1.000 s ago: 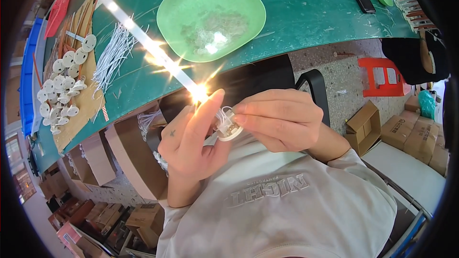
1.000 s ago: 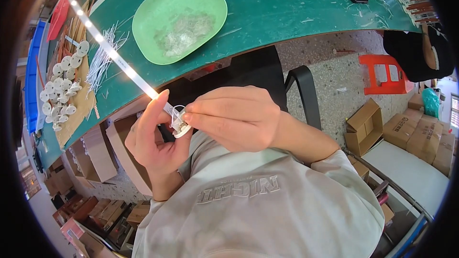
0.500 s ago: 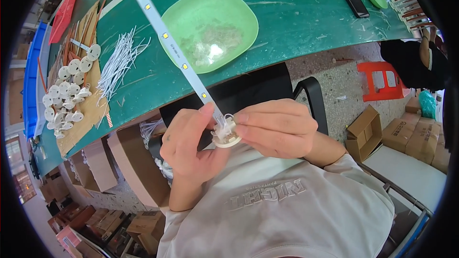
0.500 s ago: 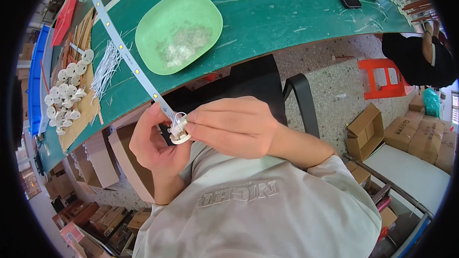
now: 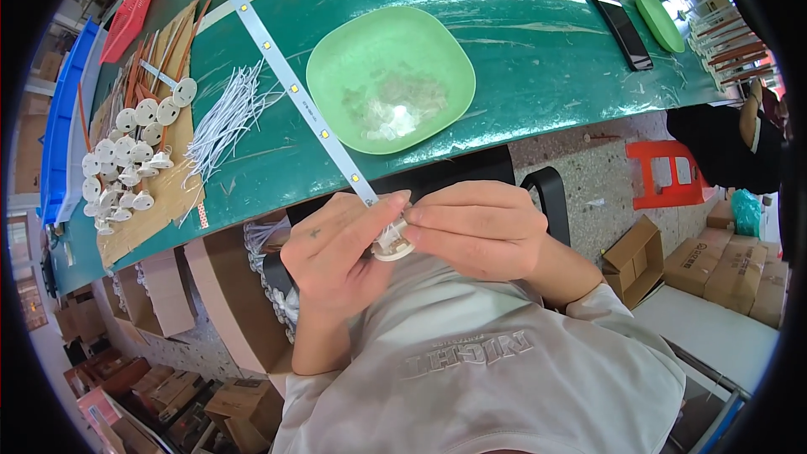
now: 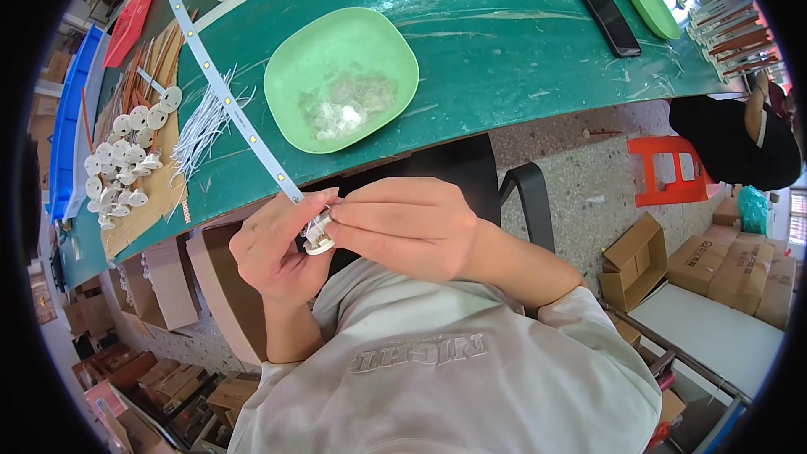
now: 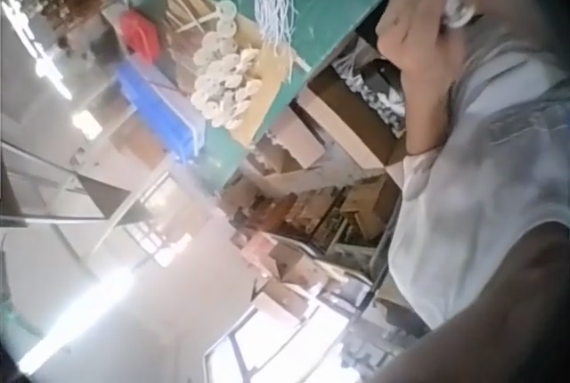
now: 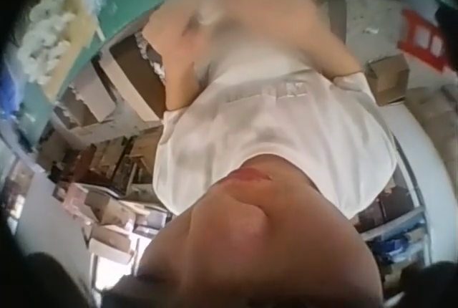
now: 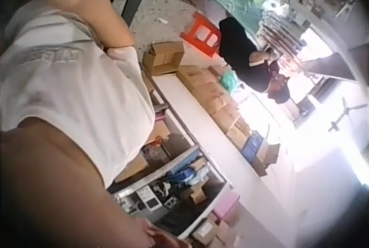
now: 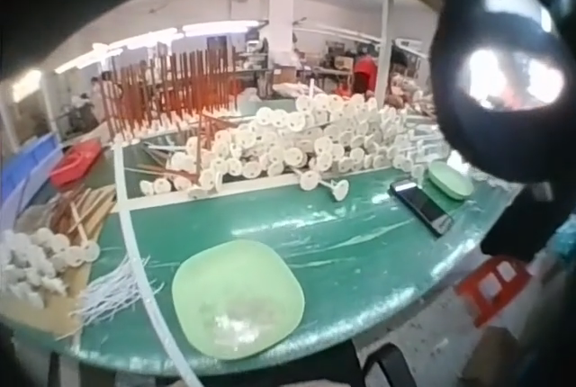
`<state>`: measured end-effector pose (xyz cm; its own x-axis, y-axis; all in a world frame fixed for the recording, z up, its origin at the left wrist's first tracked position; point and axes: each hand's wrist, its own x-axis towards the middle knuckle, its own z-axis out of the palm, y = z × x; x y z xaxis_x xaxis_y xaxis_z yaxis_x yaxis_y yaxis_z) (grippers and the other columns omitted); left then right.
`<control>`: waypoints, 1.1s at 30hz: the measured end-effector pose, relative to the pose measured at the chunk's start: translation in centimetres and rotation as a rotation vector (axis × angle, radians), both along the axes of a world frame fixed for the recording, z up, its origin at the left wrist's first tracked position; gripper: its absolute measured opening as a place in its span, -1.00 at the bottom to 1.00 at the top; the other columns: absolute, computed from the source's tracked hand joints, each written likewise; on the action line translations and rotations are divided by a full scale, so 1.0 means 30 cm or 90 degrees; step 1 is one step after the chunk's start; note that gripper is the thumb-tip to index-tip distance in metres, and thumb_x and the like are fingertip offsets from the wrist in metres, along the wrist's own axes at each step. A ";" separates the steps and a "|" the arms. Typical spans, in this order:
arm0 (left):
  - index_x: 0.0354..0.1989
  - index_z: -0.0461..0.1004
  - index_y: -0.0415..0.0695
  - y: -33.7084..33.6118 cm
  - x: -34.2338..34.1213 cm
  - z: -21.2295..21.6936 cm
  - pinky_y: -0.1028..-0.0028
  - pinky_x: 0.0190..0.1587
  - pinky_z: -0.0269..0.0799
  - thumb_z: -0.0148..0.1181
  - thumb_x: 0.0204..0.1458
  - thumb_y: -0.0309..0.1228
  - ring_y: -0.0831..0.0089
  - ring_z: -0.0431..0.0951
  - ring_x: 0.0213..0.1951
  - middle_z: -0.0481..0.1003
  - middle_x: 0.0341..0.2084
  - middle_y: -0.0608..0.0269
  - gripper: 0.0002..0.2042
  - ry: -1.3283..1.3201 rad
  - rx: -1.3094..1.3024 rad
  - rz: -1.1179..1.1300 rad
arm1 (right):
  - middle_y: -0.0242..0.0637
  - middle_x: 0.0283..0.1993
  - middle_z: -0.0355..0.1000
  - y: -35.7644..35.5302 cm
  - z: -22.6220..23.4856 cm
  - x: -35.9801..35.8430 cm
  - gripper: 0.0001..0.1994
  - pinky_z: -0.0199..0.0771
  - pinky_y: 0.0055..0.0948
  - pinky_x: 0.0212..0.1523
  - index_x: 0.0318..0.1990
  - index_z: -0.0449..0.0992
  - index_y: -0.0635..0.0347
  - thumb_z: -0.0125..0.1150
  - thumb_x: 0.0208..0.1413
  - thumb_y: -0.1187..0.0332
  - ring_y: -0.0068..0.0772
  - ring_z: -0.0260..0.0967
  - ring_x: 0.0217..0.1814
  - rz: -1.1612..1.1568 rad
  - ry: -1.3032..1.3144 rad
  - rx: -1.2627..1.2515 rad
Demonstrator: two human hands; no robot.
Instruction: Assembling LED light strips into plastic bases and securing them with wire ties.
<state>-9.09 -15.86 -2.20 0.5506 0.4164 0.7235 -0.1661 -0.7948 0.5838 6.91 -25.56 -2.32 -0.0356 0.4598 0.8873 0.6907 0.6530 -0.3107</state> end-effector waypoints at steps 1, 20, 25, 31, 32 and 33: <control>-0.14 0.60 -0.34 0.010 -0.005 0.004 0.48 -0.49 0.39 0.37 -0.23 -0.66 0.32 0.49 -0.57 0.53 -0.55 0.14 -0.64 -0.003 0.000 0.000 | -0.09 -0.24 0.57 0.010 0.005 0.004 -0.78 0.66 -0.44 -0.34 -0.31 0.64 0.37 0.40 -0.23 0.62 -0.20 0.59 -0.32 0.007 -0.005 -0.003; 0.00 0.48 -0.34 0.230 -0.015 -0.038 0.56 -0.21 0.49 0.26 0.02 -0.72 0.50 0.56 -0.26 0.58 -0.28 0.10 -0.67 -0.123 -0.423 0.076 | -0.07 -0.37 0.54 0.339 0.185 0.234 -0.80 0.52 -0.23 -0.25 -0.28 0.61 0.31 0.30 -0.14 0.53 0.02 0.50 -0.31 -0.075 -0.260 -0.520; -0.05 0.50 -0.33 0.237 -0.005 -0.046 0.55 -0.15 0.46 0.32 -0.01 -0.70 0.53 0.57 -0.26 0.59 -0.29 0.15 -0.68 -0.077 -0.397 0.051 | -0.03 -0.39 0.50 0.364 0.170 0.222 -0.79 0.50 -0.17 -0.20 -0.28 0.61 0.31 0.29 -0.16 0.53 0.03 0.49 -0.28 -0.062 -0.296 -0.581; -0.10 0.53 -0.32 0.230 -0.007 -0.047 0.57 -0.16 0.45 0.35 -0.02 -0.67 0.54 0.56 -0.28 0.60 -0.33 0.17 -0.72 -0.073 -0.342 0.059 | -0.06 -0.40 0.50 0.339 0.175 0.223 -0.80 0.50 -0.23 -0.27 -0.30 0.59 0.32 0.33 -0.17 0.51 -0.04 0.50 -0.34 -0.069 -0.286 -0.582; -0.10 0.53 -0.32 0.229 -0.005 -0.046 0.57 -0.16 0.45 0.35 -0.02 -0.67 0.54 0.56 -0.28 0.60 -0.33 0.17 -0.72 -0.074 -0.342 0.058 | -0.07 -0.41 0.50 0.335 0.167 0.228 -0.80 0.50 -0.25 -0.30 -0.31 0.59 0.31 0.34 -0.17 0.50 -0.07 0.50 -0.35 -0.057 -0.260 -0.573; -0.10 0.53 -0.31 0.230 -0.005 -0.046 0.57 -0.18 0.45 0.35 -0.03 -0.67 0.54 0.56 -0.29 0.60 -0.34 0.17 -0.72 -0.067 -0.328 0.064 | -0.09 -0.41 0.50 0.330 0.162 0.231 -0.80 0.50 -0.28 -0.32 -0.31 0.59 0.31 0.36 -0.17 0.49 -0.09 0.51 -0.36 -0.045 -0.234 -0.564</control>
<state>-9.22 -8.95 -3.58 0.4244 0.7793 0.4610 -0.1824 -0.4251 0.8865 13.85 -15.65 2.54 -0.1887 0.9696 0.1558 0.8718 0.2385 -0.4280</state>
